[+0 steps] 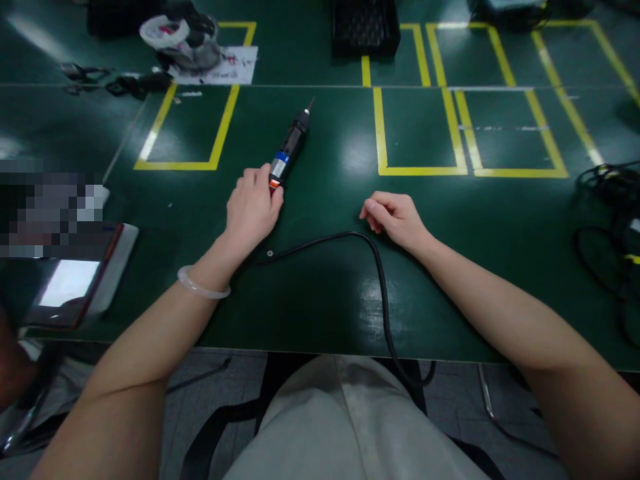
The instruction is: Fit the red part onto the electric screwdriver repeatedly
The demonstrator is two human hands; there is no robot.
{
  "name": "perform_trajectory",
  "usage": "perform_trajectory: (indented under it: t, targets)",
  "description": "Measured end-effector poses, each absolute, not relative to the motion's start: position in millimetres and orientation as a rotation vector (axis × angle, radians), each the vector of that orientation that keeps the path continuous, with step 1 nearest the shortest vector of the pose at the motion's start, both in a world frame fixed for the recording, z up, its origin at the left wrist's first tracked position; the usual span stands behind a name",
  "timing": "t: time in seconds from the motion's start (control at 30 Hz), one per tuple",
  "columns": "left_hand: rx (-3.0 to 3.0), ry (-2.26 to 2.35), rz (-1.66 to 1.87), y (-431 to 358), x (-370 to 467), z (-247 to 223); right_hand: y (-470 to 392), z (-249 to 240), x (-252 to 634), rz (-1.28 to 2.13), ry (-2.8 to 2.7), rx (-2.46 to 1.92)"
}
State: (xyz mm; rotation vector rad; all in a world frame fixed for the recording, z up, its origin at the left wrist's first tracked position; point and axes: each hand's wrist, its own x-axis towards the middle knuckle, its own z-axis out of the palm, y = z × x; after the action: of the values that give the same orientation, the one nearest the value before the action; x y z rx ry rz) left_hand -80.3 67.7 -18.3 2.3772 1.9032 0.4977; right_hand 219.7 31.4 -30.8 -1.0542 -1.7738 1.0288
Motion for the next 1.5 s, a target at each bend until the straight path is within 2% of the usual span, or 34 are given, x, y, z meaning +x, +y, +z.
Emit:
perform_trajectory:
  t: [0.37,0.77,0.87,1.03,1.13,1.27,1.5]
  targets:
    - [2.592,1.586,0.418,37.0,-10.4,-8.9,29.8,-31.5,216.7,0.861,-1.924,-0.984]
    - [2.628,1.313,0.389,19.1,0.2,-8.5,24.9,-26.2,209.9,0.760,-2.188,-0.926]
    - [2.579,1.243,0.395,21.3,-4.1,-7.5,24.5,-25.4,207.3,0.887,-2.087,-0.945]
    - [2.500,1.095,0.384,29.0,-17.1,-7.1,25.9,-29.0,203.7,1.317,-1.706,-0.947]
    - [2.476,1.029,0.400,32.4,-21.9,-8.7,25.1,-29.1,203.2,1.357,-1.687,-0.916]
    - [2.463,1.001,0.420,33.9,-22.7,-11.4,20.7,-25.4,205.1,1.091,-1.922,-0.915]
    - [2.472,0.985,0.449,32.6,-21.9,-11.9,15.2,-24.1,209.2,0.279,-2.442,-0.816]
